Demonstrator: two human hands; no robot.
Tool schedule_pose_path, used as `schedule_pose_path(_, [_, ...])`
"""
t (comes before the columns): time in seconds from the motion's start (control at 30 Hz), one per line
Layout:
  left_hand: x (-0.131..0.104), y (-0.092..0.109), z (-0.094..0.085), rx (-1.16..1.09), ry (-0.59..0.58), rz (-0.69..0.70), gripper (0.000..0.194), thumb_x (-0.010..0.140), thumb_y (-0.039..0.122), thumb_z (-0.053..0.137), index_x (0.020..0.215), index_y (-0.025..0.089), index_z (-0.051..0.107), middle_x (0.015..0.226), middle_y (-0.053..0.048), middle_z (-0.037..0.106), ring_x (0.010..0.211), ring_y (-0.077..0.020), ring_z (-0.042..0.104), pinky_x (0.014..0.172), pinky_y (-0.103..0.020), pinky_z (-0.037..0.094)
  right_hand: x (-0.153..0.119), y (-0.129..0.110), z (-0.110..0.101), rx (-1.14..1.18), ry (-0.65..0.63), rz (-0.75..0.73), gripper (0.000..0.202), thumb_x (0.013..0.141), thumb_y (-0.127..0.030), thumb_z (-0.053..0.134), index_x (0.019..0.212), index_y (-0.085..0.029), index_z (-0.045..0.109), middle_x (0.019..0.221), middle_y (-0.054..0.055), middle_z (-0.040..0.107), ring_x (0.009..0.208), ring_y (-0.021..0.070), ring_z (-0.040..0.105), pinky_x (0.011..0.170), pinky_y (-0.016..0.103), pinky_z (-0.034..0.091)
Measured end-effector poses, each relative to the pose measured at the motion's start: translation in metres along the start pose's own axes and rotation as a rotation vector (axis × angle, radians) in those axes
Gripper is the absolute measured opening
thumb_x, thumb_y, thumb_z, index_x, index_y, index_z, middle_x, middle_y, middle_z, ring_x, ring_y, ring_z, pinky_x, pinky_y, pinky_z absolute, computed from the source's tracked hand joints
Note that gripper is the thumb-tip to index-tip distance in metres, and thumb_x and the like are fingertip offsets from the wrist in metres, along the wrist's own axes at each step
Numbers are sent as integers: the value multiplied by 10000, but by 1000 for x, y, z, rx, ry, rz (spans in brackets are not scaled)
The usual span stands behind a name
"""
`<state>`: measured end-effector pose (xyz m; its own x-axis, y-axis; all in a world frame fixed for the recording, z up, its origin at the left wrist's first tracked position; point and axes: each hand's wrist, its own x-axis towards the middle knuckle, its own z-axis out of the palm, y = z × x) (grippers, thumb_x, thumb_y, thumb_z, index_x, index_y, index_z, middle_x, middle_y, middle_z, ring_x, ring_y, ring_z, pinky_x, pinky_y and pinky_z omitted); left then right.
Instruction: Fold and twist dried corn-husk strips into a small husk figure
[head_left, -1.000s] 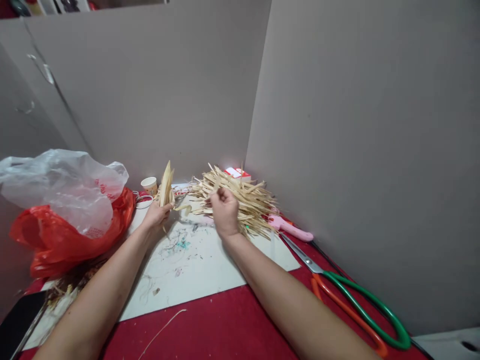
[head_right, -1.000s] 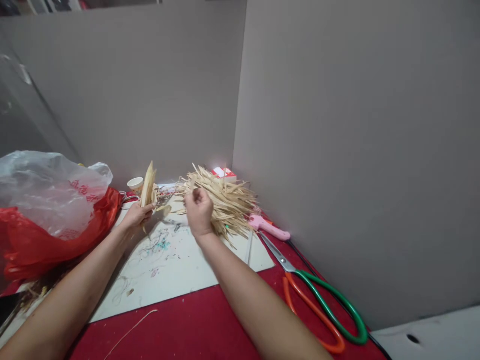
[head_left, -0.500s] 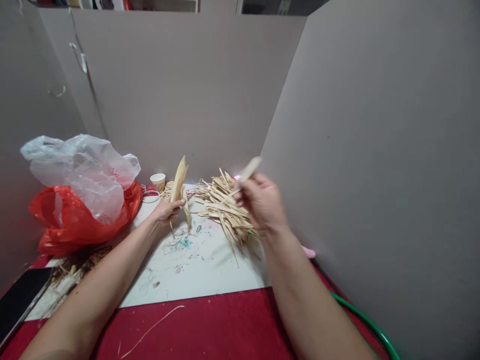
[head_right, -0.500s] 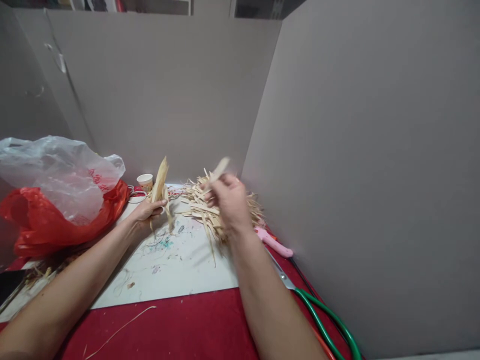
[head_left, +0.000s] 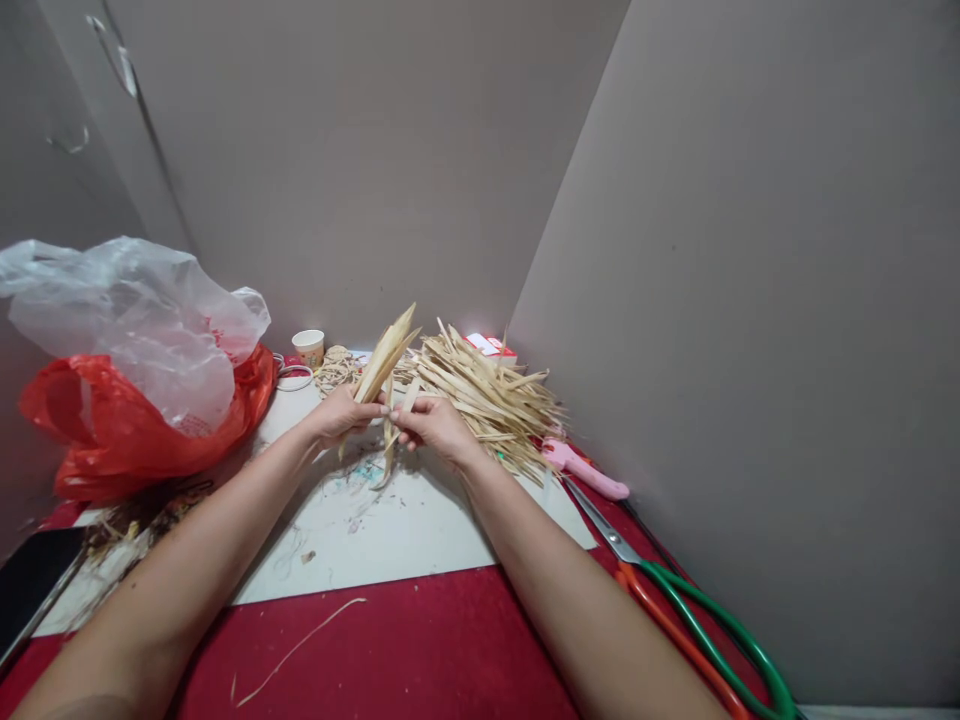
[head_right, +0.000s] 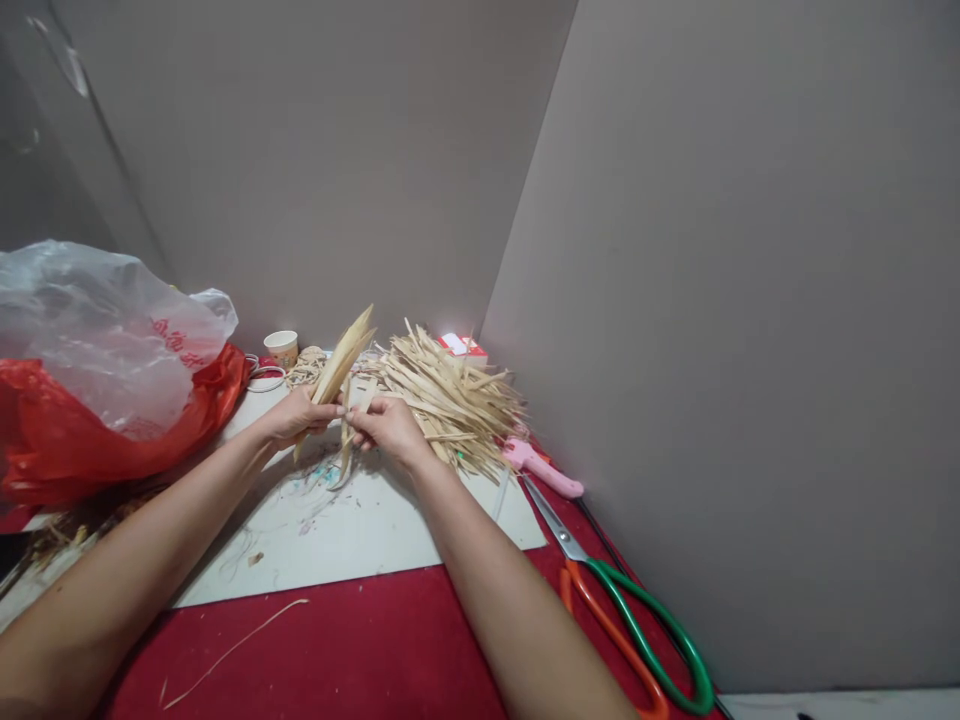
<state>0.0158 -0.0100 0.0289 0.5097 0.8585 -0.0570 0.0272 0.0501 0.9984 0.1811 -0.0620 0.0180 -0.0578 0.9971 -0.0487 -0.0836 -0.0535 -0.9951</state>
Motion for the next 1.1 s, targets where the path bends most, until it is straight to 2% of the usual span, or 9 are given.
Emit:
schedule_pose_path(0.13, [-2, 1, 2, 38, 19, -20, 340, 545, 276, 833, 730, 130, 588, 512, 62, 444, 408, -27, 310, 394, -188, 198, -1, 1, 1, -36, 1, -14, 196, 643, -274, 736, 633, -151, 584, 496, -26, 582, 429, 90, 548, 391, 173, 418])
schedule_pose_path(0.4, [1, -3, -2, -26, -106, -35, 339, 595, 263, 836, 727, 134, 551, 522, 78, 381, 402, -6, 266, 387, -162, 176, 1, 4, 4, -144, 53, -115, 102, 691, -216, 628, 642, -170, 552, 460, -48, 544, 372, 87, 491, 370, 184, 382])
schedule_pose_path(0.53, [-3, 2, -7, -150, -186, -31, 354, 600, 241, 843, 756, 136, 543, 531, 91, 358, 397, 7, 239, 378, -137, 169, 9, 7, -2, -261, 278, -203, 66, 709, -209, 585, 657, -176, 564, 457, -51, 531, 386, 104, 515, 387, 193, 381])
schedule_pose_path(0.63, [-6, 7, -14, -273, -200, -11, 353, 599, 216, 841, 792, 138, 555, 532, 101, 355, 386, 18, 199, 365, -120, 166, 16, 4, -18, -193, 458, -175, 84, 724, -216, 560, 649, -184, 543, 467, -46, 524, 403, 117, 529, 396, 207, 401])
schedule_pose_path(0.7, [-5, 8, -20, -349, -175, -6, 332, 611, 185, 828, 807, 132, 565, 542, 98, 376, 383, 25, 190, 358, -108, 169, 19, -3, -33, -91, 582, -185, 87, 737, -233, 556, 666, -189, 533, 479, -42, 525, 418, 119, 525, 408, 217, 422])
schedule_pose_path(0.8, [1, 4, -28, -452, -91, -4, 264, 648, 116, 785, 781, 126, 558, 527, 98, 366, 377, 19, 211, 348, -97, 184, 18, -20, -53, 49, 780, -327, 90, 736, -255, 578, 704, -194, 521, 564, -29, 566, 493, 112, 552, 450, 208, 450])
schedule_pose_path(0.87, [5, 1, -32, -510, -27, -5, 240, 669, 78, 757, 741, 128, 534, 520, 95, 364, 374, 14, 231, 341, -93, 199, 13, -33, -60, 141, 847, -424, 118, 729, -267, 600, 726, -200, 503, 623, -24, 586, 540, 100, 562, 456, 189, 443])
schedule_pose_path(0.97, [8, -2, -32, -554, 32, -18, 232, 694, 54, 732, 709, 124, 512, 537, 77, 410, 372, 15, 247, 328, -86, 210, 1, -51, -57, 235, 776, -497, 157, 711, -259, 629, 756, -204, 488, 650, -35, 584, 540, 74, 535, 430, 160, 397])
schedule_pose_path(1.1, [7, -2, -30, -572, 52, -20, 213, 715, 58, 722, 713, 117, 517, 536, 74, 405, 363, 14, 271, 321, -89, 226, -20, -75, -45, 282, 459, -391, 184, 665, -203, 644, 735, -200, 474, 595, -59, 535, 483, 55, 477, 416, 158, 358])
